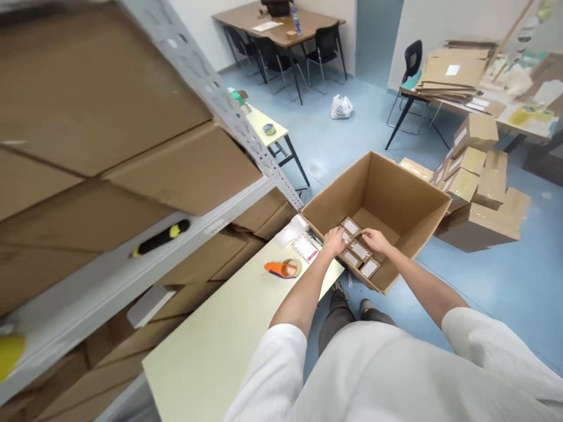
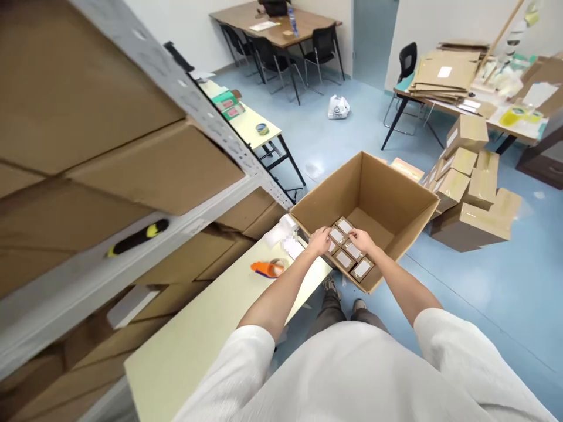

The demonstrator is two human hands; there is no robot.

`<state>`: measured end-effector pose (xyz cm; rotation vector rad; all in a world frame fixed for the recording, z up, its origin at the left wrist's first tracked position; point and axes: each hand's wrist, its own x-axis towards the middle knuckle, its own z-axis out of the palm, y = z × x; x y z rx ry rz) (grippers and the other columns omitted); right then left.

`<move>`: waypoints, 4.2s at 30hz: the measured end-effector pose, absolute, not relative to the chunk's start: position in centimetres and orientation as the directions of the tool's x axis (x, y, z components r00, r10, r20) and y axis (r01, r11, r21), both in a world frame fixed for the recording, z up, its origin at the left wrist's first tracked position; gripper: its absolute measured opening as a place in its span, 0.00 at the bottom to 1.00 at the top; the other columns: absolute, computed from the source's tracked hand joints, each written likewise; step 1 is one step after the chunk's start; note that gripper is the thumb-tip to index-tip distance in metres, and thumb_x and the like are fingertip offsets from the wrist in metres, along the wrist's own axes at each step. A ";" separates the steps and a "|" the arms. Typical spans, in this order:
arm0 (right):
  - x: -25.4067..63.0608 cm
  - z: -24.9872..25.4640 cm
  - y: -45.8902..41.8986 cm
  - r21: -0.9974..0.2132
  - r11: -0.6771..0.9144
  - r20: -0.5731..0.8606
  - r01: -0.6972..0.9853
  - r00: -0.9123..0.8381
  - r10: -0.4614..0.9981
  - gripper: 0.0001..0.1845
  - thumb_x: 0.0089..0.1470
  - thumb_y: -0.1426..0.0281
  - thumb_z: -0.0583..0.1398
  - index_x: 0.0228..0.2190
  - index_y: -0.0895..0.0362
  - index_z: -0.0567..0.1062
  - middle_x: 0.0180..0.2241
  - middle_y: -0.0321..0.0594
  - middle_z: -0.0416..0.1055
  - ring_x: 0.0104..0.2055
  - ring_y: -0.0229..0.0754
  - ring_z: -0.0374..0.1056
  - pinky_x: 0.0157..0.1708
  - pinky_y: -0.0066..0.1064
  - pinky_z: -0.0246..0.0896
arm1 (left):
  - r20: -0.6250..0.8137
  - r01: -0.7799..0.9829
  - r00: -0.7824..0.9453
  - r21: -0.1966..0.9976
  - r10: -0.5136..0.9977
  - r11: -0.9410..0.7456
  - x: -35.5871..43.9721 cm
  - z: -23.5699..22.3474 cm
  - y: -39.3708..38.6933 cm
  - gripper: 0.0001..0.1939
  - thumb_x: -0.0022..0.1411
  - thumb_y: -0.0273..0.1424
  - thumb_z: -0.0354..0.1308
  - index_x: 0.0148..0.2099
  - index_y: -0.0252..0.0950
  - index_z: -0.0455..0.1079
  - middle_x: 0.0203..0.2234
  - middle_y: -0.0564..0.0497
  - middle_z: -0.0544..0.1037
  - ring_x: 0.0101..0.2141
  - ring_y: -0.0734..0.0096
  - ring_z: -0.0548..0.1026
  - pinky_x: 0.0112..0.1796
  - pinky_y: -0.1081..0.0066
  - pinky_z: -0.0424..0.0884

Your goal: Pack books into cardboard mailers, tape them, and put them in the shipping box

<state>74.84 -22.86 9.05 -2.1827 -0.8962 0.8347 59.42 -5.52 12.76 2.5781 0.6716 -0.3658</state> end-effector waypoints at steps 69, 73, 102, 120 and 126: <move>30.0 32.6 16.8 -0.172 0.582 0.389 0.794 -0.488 0.781 0.27 0.73 0.59 0.50 0.62 0.58 0.76 0.58 0.58 0.71 0.59 0.66 0.56 0.59 0.57 0.49 | -0.149 0.761 -0.080 0.630 0.986 0.157 7.4 16.6 -6.2 0.24 0.73 0.28 0.53 0.68 0.38 0.71 0.70 0.40 0.71 0.72 0.58 0.66 0.72 0.55 0.62; 27.5 33.3 20.0 -0.128 0.584 0.352 0.801 -0.514 0.782 0.26 0.72 0.63 0.51 0.60 0.61 0.78 0.55 0.60 0.71 0.58 0.66 0.55 0.58 0.59 0.48 | -0.132 0.747 -0.148 0.634 0.980 0.198 5.8 16.3 -7.6 0.24 0.72 0.27 0.54 0.67 0.39 0.71 0.70 0.41 0.71 0.71 0.57 0.67 0.71 0.53 0.63; -2.5 25.7 -11.9 -0.249 0.926 0.151 0.284 -0.933 0.327 0.18 0.69 0.67 0.56 0.52 0.55 0.82 0.58 0.54 0.75 0.60 0.61 0.61 0.58 0.51 0.51 | 0.195 0.629 -0.625 0.700 0.756 0.339 -14.2 19.0 -33.4 0.24 0.72 0.29 0.55 0.68 0.40 0.70 0.69 0.41 0.72 0.70 0.55 0.68 0.71 0.48 0.63; -22.9 24.5 -33.6 -0.305 0.931 0.089 -0.201 -0.979 -0.182 0.15 0.70 0.69 0.57 0.50 0.54 0.81 0.56 0.50 0.76 0.58 0.56 0.64 0.54 0.45 0.56 | 0.178 0.385 -0.905 0.729 0.386 0.566 -25.3 17.4 -57.0 0.25 0.71 0.28 0.55 0.68 0.41 0.71 0.68 0.42 0.72 0.70 0.55 0.68 0.72 0.50 0.63; -30.4 24.6 -37.2 -0.338 0.853 0.083 -0.398 -0.915 -0.394 0.16 0.71 0.68 0.57 0.53 0.55 0.81 0.55 0.50 0.76 0.58 0.57 0.66 0.52 0.44 0.60 | 0.182 0.308 -0.950 0.684 0.254 0.662 -28.2 18.8 -60.1 0.25 0.71 0.29 0.53 0.68 0.39 0.70 0.68 0.41 0.72 0.70 0.56 0.68 0.72 0.52 0.63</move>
